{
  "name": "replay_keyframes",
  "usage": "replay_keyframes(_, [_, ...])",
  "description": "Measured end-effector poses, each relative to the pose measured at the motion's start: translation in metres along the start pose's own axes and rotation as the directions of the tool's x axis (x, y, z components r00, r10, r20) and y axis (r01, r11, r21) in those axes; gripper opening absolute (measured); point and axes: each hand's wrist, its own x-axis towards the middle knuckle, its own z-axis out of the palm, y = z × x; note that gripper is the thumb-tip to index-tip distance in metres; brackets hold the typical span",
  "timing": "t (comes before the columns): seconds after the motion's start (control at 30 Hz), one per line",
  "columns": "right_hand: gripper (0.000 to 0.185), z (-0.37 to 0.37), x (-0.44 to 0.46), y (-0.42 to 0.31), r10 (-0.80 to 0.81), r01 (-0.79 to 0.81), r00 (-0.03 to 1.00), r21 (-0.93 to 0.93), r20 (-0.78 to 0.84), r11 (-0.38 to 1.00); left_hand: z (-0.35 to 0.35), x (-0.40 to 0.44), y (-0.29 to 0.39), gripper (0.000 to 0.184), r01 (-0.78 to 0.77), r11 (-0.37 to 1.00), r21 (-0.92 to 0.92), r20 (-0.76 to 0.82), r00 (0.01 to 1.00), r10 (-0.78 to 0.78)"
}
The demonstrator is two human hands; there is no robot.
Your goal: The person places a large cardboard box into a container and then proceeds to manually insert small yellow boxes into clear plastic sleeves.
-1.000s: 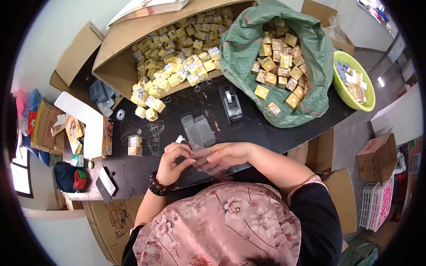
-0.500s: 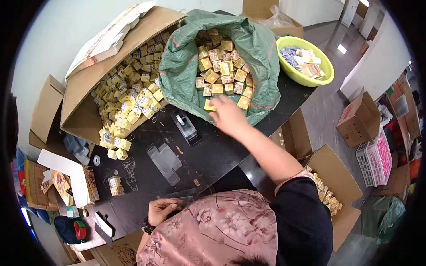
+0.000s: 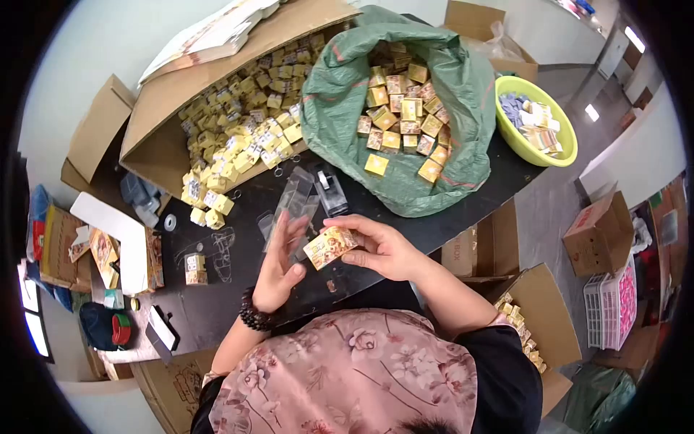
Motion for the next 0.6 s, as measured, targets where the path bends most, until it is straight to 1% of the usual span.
replay_keyframes(0.03, [0.058,0.01,0.002,0.006,0.066,-0.068,0.997,0.104,0.028,0.992,0.003,0.003,-0.003,0.097,-0.002,1.0,0.014,-0.03,1.0,0.003])
replay_keyframes(0.07, [0.06,0.018,0.006,0.015,0.074,-0.082,0.996,0.25,0.041,0.965,0.008,0.004,-0.007,0.096,-0.013,0.998,-0.065,-0.091,0.996,0.007])
replay_keyframes(0.1, [0.061,0.027,0.007,0.021,0.148,-0.145,0.989,0.382,0.021,0.913,0.008,0.001,-0.011,0.096,-0.012,0.998,-0.058,-0.104,0.995,0.006])
replay_keyframes(0.13, [0.063,0.035,0.007,0.025,0.225,-0.198,0.974,0.506,0.009,0.84,0.009,-0.002,-0.014,0.094,0.027,0.992,-0.124,-0.167,0.985,-0.048])
replay_keyframes(0.17, [0.066,0.041,0.009,0.029,0.239,-0.218,0.971,0.417,0.002,0.882,0.009,-0.005,-0.019,0.092,0.061,0.979,-0.193,-0.224,0.969,-0.105])
replay_keyframes(0.2, [0.067,0.048,0.013,0.031,0.148,-0.139,0.989,0.234,-0.021,0.962,0.008,-0.008,-0.023,0.088,0.073,0.975,-0.21,-0.268,0.955,-0.13])
replay_keyframes(0.23, [0.067,0.057,0.016,0.032,0.051,-0.05,0.998,0.041,-0.025,0.998,0.007,-0.011,-0.025,0.088,0.073,0.975,-0.208,-0.275,0.953,-0.13])
replay_keyframes(0.27, [0.063,0.068,0.019,0.031,0.12,-0.109,0.988,0.11,-0.098,0.988,0.006,-0.014,-0.026,0.087,0.099,0.978,-0.181,-0.293,0.944,-0.15])
replay_keyframes(0.3, [0.063,0.071,0.02,0.028,0.122,-0.111,0.988,0.113,-0.091,0.987,0.006,-0.015,-0.024,0.085,0.126,0.98,-0.156,-0.311,0.935,-0.17])
replay_keyframes(0.33, [0.062,0.074,0.022,0.025,0.195,-0.17,0.974,0.205,-0.113,0.964,0.005,-0.018,-0.019,0.085,0.126,0.98,-0.154,-0.317,0.933,-0.17])
replay_keyframes(0.37, [0.061,0.076,0.024,0.025,0.269,-0.222,0.955,0.296,-0.129,0.929,0.005,-0.021,-0.013,0.084,0.117,0.966,-0.232,-0.309,0.933,-0.187])
replay_keyframes(0.4, [0.057,0.077,0.029,0.037,0.352,-0.249,0.926,0.481,-0.137,0.84,0.004,-0.023,-0.009,0.083,0.108,0.945,-0.309,-0.298,0.933,-0.204])
replay_keyframes(0.43, [0.057,0.075,0.027,0.042,0.353,-0.25,0.926,0.482,-0.135,0.84,0.002,-0.025,-0.009,0.083,0.108,0.945,-0.31,-0.299,0.932,-0.205])
replay_keyframes(0.5, [0.056,0.073,0.026,0.045,0.368,-0.272,0.93,0.682,0.004,0.679,-0.004,-0.03,-0.011,0.08,0.11,0.975,-0.194,-0.289,0.943,-0.164])
replay_keyframes(0.53, [0.056,0.074,0.024,0.044,0.37,-0.27,0.929,0.683,0.001,0.678,-0.004,-0.031,-0.011,0.08,0.113,0.974,-0.196,-0.286,0.944,-0.167])
replay_keyframes(0.57, [0.058,0.075,0.023,0.042,0.313,-0.279,0.949,0.39,-0.025,0.878,-0.005,-0.033,-0.011,0.079,0.11,0.975,-0.193,-0.284,0.945,-0.163])
replay_keyframes(0.6, [0.059,0.076,0.023,0.039,0.251,-0.25,0.968,0.045,-0.026,0.967,-0.005,-0.034,-0.01,0.078,0.106,0.976,-0.192,-0.283,0.946,-0.158])
